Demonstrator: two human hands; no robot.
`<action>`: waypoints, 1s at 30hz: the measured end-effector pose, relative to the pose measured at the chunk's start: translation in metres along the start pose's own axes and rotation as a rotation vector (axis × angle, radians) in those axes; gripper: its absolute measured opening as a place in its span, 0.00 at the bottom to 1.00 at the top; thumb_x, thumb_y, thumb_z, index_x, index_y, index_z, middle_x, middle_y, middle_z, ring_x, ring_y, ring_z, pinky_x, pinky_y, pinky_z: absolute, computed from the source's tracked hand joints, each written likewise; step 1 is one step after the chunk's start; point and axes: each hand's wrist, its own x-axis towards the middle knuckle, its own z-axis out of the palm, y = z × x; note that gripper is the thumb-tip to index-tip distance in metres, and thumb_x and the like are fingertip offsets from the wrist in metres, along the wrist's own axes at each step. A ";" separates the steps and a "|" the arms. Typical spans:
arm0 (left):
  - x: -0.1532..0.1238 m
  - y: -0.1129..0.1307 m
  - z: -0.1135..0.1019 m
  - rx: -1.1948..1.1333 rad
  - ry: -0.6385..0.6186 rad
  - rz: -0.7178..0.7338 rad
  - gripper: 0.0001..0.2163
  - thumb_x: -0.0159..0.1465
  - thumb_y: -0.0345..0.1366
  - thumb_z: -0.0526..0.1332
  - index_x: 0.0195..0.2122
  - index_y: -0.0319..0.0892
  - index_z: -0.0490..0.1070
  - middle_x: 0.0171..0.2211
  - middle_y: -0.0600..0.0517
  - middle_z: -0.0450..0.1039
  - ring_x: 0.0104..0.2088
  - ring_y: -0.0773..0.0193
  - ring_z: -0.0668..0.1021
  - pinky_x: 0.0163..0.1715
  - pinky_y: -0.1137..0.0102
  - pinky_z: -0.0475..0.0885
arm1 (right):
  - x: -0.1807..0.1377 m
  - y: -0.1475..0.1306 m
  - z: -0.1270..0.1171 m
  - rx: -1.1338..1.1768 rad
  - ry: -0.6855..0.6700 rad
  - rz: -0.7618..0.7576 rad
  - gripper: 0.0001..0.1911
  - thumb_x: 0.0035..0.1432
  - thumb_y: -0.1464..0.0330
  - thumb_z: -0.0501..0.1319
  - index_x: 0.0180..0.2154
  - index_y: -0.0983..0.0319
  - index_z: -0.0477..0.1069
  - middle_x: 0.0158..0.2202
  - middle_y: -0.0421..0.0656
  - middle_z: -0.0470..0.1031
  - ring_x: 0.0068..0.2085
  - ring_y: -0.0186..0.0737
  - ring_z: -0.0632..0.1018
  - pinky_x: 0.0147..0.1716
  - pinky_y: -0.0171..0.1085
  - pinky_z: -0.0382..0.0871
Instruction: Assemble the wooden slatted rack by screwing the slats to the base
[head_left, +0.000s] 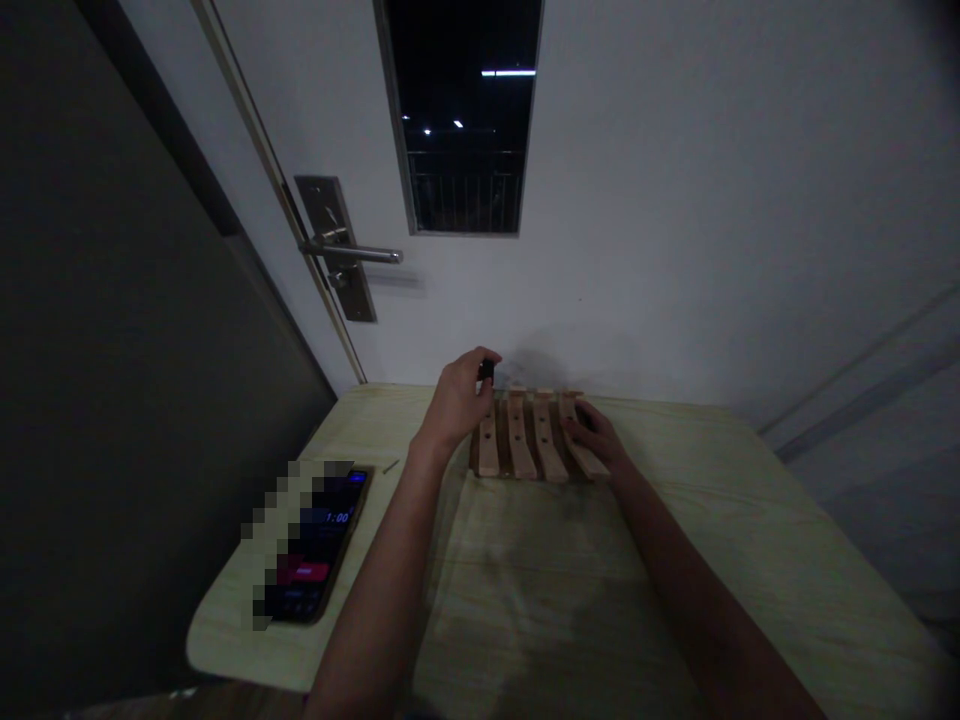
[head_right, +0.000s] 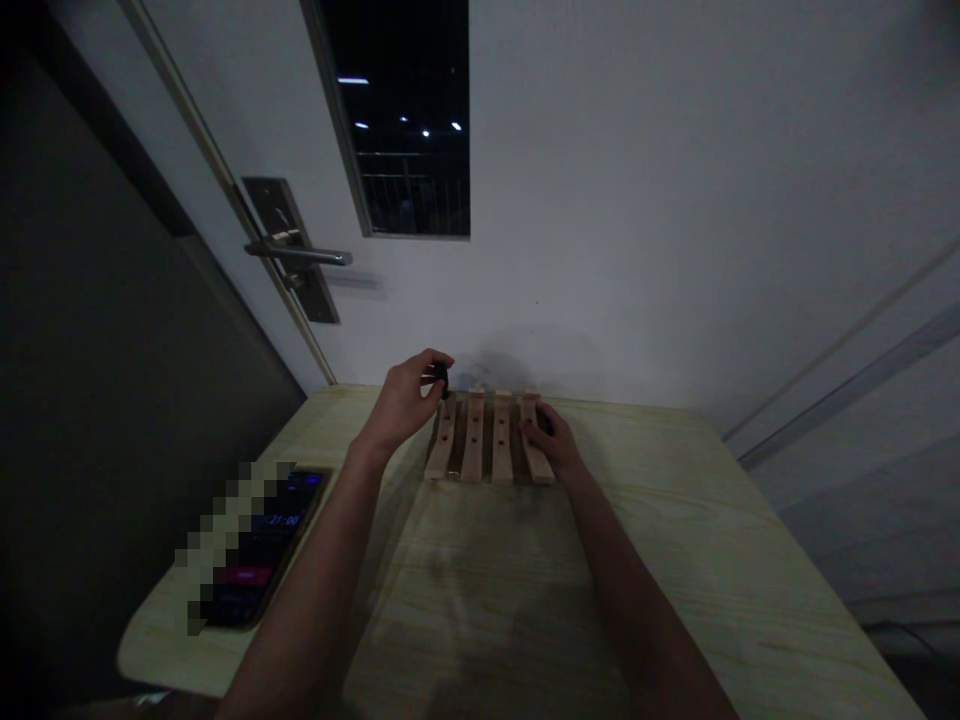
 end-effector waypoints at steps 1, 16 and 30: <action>0.000 0.000 0.000 0.002 0.003 0.002 0.14 0.56 0.21 0.55 0.42 0.41 0.68 0.38 0.49 0.73 0.38 0.65 0.76 0.42 0.66 0.74 | 0.000 0.000 0.000 0.010 0.000 -0.002 0.24 0.43 0.52 0.64 0.39 0.60 0.69 0.39 0.46 0.74 0.41 0.47 0.73 0.39 0.43 0.69; 0.001 0.001 -0.002 0.057 0.036 0.029 0.15 0.58 0.23 0.56 0.45 0.42 0.67 0.39 0.49 0.69 0.36 0.67 0.74 0.41 0.66 0.74 | 0.003 0.002 -0.002 -0.012 0.005 0.005 0.26 0.41 0.51 0.65 0.40 0.59 0.69 0.41 0.46 0.74 0.42 0.48 0.73 0.43 0.45 0.67; 0.002 0.006 -0.005 0.092 0.026 0.007 0.08 0.59 0.28 0.59 0.39 0.42 0.72 0.35 0.51 0.66 0.31 0.69 0.72 0.37 0.68 0.73 | 0.001 0.001 0.000 -0.001 0.013 -0.019 0.24 0.42 0.52 0.65 0.38 0.59 0.70 0.40 0.46 0.74 0.42 0.48 0.74 0.43 0.44 0.68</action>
